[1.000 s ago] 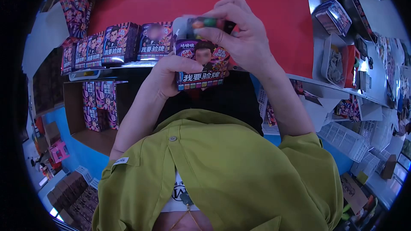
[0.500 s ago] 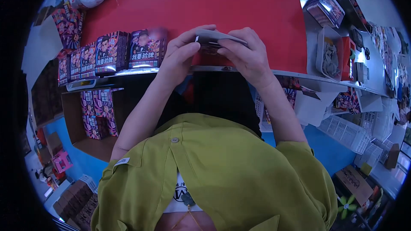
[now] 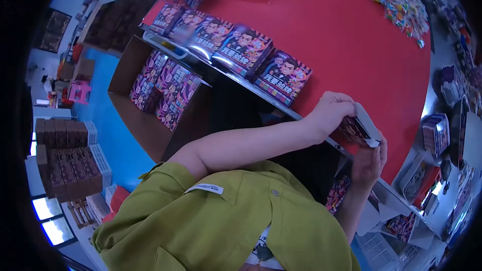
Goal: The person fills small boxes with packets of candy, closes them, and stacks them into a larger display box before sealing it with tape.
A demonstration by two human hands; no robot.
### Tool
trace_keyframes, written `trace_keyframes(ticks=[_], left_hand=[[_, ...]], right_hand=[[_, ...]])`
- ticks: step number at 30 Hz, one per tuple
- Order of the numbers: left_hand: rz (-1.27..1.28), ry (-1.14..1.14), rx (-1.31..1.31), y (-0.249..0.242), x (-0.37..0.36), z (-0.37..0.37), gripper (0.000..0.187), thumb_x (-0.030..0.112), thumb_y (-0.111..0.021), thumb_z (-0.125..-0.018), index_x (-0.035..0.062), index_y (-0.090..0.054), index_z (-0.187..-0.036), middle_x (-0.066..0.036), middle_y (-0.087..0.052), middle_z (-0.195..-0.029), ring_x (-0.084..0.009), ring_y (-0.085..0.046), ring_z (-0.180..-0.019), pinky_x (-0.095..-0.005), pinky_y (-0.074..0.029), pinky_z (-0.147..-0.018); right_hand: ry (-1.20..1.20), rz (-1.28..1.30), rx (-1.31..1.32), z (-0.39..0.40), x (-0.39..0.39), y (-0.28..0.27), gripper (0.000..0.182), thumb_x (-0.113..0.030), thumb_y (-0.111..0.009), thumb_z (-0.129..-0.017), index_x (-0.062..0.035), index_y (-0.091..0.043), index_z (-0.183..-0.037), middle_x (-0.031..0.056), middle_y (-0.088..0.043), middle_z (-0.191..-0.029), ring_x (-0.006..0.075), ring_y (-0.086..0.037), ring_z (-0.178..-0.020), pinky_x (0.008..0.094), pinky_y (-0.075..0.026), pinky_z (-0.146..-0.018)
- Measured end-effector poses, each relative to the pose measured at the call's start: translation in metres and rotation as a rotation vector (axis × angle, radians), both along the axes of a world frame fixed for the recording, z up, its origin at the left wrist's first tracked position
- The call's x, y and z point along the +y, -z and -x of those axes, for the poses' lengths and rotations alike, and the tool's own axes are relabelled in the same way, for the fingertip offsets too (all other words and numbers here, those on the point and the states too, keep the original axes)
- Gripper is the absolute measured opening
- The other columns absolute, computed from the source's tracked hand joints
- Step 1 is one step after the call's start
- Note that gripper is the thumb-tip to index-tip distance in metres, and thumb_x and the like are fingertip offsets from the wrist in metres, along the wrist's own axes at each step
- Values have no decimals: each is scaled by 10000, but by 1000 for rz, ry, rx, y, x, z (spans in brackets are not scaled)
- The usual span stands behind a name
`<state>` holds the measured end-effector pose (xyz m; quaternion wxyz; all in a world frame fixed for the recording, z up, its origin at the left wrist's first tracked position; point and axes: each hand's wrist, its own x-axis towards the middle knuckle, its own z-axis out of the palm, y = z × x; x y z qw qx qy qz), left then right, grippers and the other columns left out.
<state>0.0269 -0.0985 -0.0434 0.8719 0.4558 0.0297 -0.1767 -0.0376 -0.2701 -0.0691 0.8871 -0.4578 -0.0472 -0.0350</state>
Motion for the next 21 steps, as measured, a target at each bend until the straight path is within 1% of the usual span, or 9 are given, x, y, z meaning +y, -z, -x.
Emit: trace_keyframes(ticks=[6, 8, 9, 10, 11, 13, 15, 17, 21], left_hand=[[6, 41, -59, 1, 3, 4, 120, 32, -556, -780, -33, -654, -806, -53, -644, -761, -89, -598, -719, -248, -470, -686], [65, 60, -146, -4, 10, 5, 108, 49, -601, -808, -28, -658, -860, -78, -659, -819, -152, -627, -766, -278, -490, -734], [74, 65, -137, 2, 12, 3, 108, 49, -601, -808, -28, -658, -860, -78, -659, -819, -152, -627, -766, -278, -490, -734], [-186, -38, -548, 11, 16, -1, 140, 91, -628, -817, -22, -656, -896, -90, -659, -857, -199, -631, -796, -301, -498, -756], [-450, -147, -957, 16, 19, -5, 183, 133, -654, -825, -15, -653, -932, -101, -659, -895, -246, -635, -826, -324, -505, -778], [-576, -110, -1189, 6, 38, -6, 223, 168, -663, -820, -7, -650, -958, -109, -654, -917, -272, -630, -852, -342, -507, -788], [-758, -75, -1494, 5, 49, -7, 319, 232, -689, -791, 14, -635, -1018, -114, -648, -973, -276, -633, -880, -365, -518, -769], [-727, -46, -1422, 0, 49, -3, 300, 216, -697, -783, 8, -641, -991, -118, -651, -959, -271, -639, -856, -354, -523, -748], [-550, 64, -1085, -1, 43, -3, 214, 143, -719, -754, -7, -660, -895, -116, -658, -858, -268, -650, -759, -329, -529, -672]], right_hand=[[-76, -41, 73, -15, 7, -5, 348, -114, -550, -890, 19, -485, -1205, 167, -554, -1181, 278, -536, -1126, 410, -401, -991], [-27, 9, 45, -15, 5, -6, 303, -120, -545, -903, 14, -513, -1173, 162, -560, -1171, 276, -545, -1107, 405, -425, -964], [214, 529, -122, -14, 8, -8, 267, -105, -536, -912, 15, -538, -1150, 165, -564, -1161, 279, -553, -1085, 402, -441, -935], [452, 1050, -294, -13, 9, -9, 236, -90, -526, -921, 17, -562, -1128, 168, -568, -1151, 281, -560, -1064, 399, -456, -907], [454, 1059, -290, -12, 6, -9, 236, -90, -526, -921, 17, -562, -1128, 168, -568, -1151, 281, -560, -1064, 399, -456, -907], [515, 1548, -769, -9, -3, -6, 214, -56, -545, -909, 23, -593, -1102, 178, -577, -1119, 291, -571, -1012, 386, -473, -855], [507, 1621, -798, -1, 3, -19, 235, -30, -569, -883, 28, -592, -1110, 178, -581, -1108, 294, -574, -995, 377, -472, -849], [498, 1673, -839, -1, 11, -23, 263, -4, -593, -858, 33, -591, -1118, 179, -585, -1097, 298, -577, -978, 368, -471, -844], [402, 1363, -597, 3, 16, -30, 207, 23, -610, -833, 32, -621, -1039, 151, -583, -1063, 266, -570, -960, 343, -467, -831]])
